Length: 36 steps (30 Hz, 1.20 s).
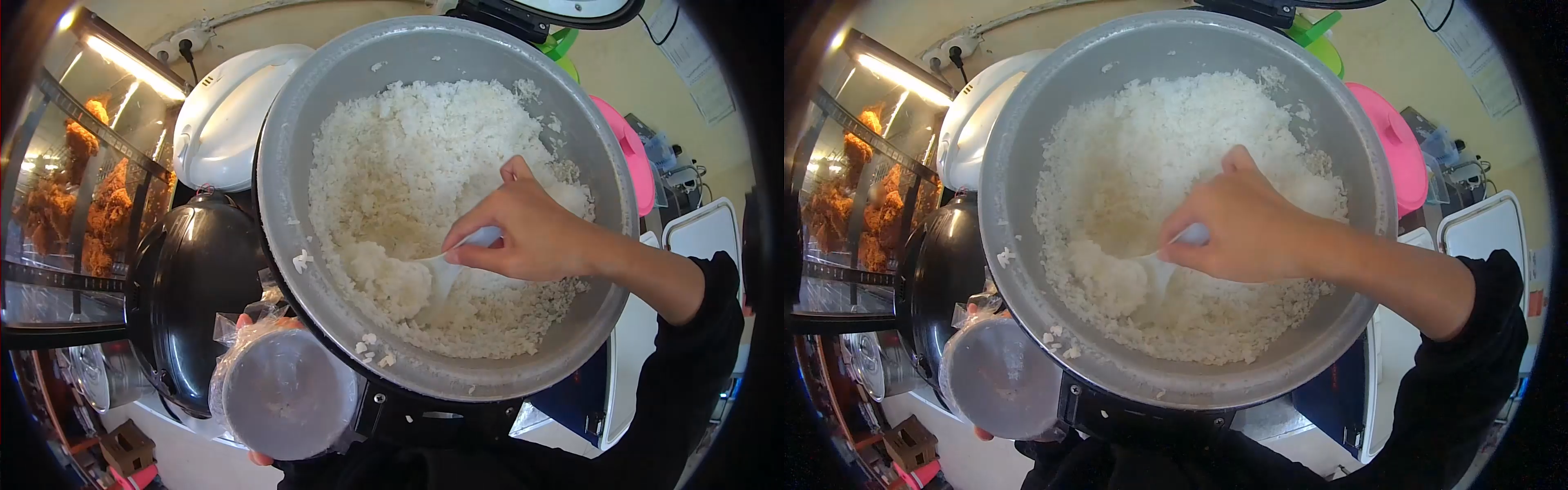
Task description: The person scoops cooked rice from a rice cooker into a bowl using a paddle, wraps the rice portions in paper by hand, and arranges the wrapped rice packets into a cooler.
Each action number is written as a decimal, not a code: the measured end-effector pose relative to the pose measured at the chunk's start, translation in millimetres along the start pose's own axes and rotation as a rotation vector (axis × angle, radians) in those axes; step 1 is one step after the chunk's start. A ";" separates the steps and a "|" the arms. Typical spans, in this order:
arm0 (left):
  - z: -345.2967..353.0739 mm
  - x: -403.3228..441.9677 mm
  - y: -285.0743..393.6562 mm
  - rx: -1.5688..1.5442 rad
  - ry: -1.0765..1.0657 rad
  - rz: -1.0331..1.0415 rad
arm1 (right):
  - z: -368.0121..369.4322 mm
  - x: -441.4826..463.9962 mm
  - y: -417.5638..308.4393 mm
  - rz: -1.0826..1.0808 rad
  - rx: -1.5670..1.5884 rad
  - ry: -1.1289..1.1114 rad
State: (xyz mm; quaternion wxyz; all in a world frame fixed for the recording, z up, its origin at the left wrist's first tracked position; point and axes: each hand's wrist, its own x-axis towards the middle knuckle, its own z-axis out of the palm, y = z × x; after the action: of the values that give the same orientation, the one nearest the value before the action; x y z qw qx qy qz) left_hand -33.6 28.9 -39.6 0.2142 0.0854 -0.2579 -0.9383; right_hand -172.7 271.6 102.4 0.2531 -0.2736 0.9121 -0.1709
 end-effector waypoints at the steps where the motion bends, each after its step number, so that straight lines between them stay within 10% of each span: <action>1: 0.1 0.6 0.0 0.008 0.001 0.008 | -0.9 2.7 -3.5 -0.008 -0.032 0.008; 21: 57.7 4.3 34.2 0.244 -0.090 0.342 | -51.4 -28.2 -17.6 -0.007 0.163 0.442; 29: 126.3 -2.8 33.9 -0.238 -0.250 0.065 | -52.7 -56.8 -109.0 -0.500 -0.934 1.087; 30: 124.9 -4.3 40.0 -0.826 -0.604 -0.183 | -55.1 -56.3 -103.9 -0.467 -0.946 1.058; 36: 109.9 -5.4 56.2 -0.454 -0.206 0.098 | -57.4 -39.4 -39.9 -0.213 -0.854 0.691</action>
State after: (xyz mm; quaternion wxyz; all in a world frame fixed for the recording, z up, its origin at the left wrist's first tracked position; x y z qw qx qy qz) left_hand -38.4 36.9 83.7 0.2459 -0.0735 -0.0648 -0.9643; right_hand -159.6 273.0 181.6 -0.2126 -0.3706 0.8975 0.1092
